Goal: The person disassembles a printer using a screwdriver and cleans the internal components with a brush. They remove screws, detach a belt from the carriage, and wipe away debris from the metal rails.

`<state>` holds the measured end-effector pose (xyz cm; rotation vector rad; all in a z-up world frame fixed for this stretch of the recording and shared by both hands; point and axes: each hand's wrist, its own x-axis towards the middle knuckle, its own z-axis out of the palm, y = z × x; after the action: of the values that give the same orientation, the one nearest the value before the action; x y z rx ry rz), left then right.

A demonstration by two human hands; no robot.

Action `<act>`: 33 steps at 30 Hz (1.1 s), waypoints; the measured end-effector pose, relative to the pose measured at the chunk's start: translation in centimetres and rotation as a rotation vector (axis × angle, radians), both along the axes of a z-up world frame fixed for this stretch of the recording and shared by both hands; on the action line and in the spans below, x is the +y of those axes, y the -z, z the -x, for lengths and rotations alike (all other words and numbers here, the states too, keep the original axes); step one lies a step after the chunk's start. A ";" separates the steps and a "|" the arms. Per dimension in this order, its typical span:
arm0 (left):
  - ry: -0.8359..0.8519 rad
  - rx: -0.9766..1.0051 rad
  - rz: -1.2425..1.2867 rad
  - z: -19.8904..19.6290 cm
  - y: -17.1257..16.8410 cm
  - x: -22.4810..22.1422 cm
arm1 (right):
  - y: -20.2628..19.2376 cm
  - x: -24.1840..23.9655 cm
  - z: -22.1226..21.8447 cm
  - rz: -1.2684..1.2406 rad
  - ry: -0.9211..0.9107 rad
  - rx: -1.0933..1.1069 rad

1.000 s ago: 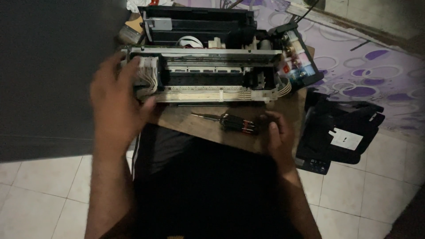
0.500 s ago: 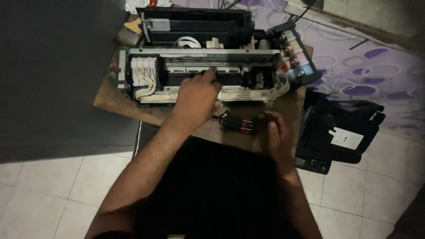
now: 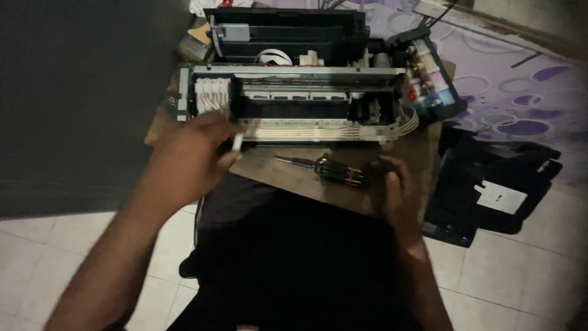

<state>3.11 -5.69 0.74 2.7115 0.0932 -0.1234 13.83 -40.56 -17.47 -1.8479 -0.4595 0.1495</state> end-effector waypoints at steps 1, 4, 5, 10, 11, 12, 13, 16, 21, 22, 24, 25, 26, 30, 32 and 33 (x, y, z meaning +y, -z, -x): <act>0.002 0.136 -0.090 0.4 -0.6 0.8 | -0.1 0.1 -0.1 0.002 0.000 -0.016; -0.034 0.464 -0.126 0.4 0.1 -0.8 | 2.6 -1.0 -0.7 0.041 0.014 -0.039; -0.044 0.455 -0.126 1.0 1.3 -0.2 | 2.2 -0.9 -1.2 0.040 0.006 -0.049; -0.380 0.350 0.051 6.2 12.6 4.4 | 2.0 -0.1 -0.6 0.027 0.043 -0.124; -0.391 0.359 0.046 6.4 12.8 4.8 | 2.1 -0.4 -0.3 0.021 0.033 -0.114; -0.454 0.156 0.031 6.5 12.9 5.3 | 2.0 -0.7 -0.5 0.091 0.041 -0.171; -0.512 -0.049 0.012 6.6 13.0 5.8 | 1.9 -0.8 -0.5 0.160 0.050 -0.229; -0.599 -0.123 -0.184 6.2 16.5 7.9 | 2.4 -1.2 -0.8 0.209 0.041 -0.257; -0.631 -0.157 -0.020 5.2 15.9 8.2 | 2.6 -0.9 -0.4 0.209 0.080 -0.309; -0.590 -0.250 -0.016 5.0 16.4 8.5 | 2.8 -1.3 -0.5 0.215 0.052 -0.358; -0.621 -0.262 -0.037 4.3 16.9 9.1 | 3.4 -1.3 -0.8 0.232 0.050 -0.373; -0.642 -0.269 -0.057 4.0 17.2 9.4 | 3.6 -1.4 -0.9 0.251 0.057 -0.383; -0.653 -0.273 -0.055 3.2 18.4 10.0 | 4.1 -1.7 -1.0 0.251 0.046 -0.389; -0.796 -0.169 -0.219 1.0 21.0 12.4 | 4.0 -1.6 -1.1 0.269 0.059 -0.381; -0.758 -0.082 -0.192 0.4 20.6 12.8 | 3.1 -1.1 -0.8 0.275 0.081 -0.348; -0.772 -0.072 -0.186 0.1 20.2 12.6 | 2.6 -0.8 -0.6 0.235 0.078 -0.299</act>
<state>2.97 6.91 -19.47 2.6450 1.1491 0.2213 14.46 -41.32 -20.08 -2.1271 -0.5956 -0.1339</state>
